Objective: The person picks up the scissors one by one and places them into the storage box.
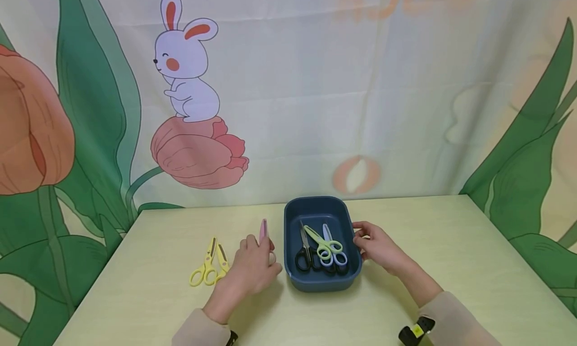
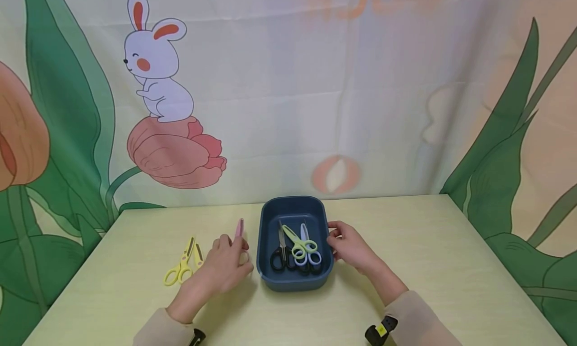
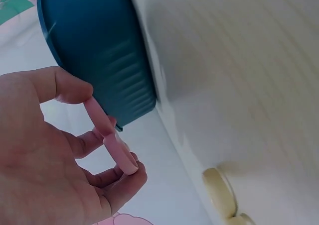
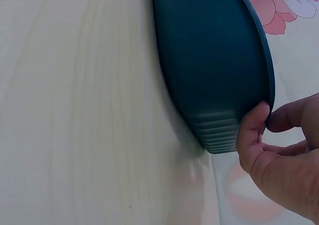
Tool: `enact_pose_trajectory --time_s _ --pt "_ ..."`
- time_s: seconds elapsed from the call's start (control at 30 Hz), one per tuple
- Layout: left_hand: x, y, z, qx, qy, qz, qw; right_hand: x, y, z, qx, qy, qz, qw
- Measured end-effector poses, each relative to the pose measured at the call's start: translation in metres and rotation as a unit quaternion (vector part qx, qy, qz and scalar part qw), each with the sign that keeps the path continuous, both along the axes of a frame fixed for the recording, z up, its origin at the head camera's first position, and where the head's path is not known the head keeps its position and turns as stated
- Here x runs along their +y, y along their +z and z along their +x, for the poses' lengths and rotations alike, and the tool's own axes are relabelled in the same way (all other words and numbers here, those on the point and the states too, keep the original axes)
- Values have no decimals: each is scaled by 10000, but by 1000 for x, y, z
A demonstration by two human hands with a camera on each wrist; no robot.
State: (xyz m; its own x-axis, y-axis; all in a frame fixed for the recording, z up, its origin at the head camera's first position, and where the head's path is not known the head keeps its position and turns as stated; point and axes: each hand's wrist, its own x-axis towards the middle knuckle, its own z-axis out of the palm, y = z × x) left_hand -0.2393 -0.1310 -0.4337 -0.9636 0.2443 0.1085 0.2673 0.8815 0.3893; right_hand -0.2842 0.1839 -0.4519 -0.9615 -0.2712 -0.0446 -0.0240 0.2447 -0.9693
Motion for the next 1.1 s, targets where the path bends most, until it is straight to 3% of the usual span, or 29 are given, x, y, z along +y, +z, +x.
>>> enact_pose_trajectory --time_s 0.3,0.6,0.9,1.1 --pt "8 11 3 284 38 290 9992 0 -1 1 -3 -20 -117 9999" --pt "25 22 2 261 -72 400 9988 0 1 2 -43 -4 -143 9999" --pt "48 27 5 403 -608 300 9969 -1 2 3 -71 -35 -73 9999" --pt "62 22 5 376 -895 -91 9952 0 2 4 -70 -63 -31 10000"
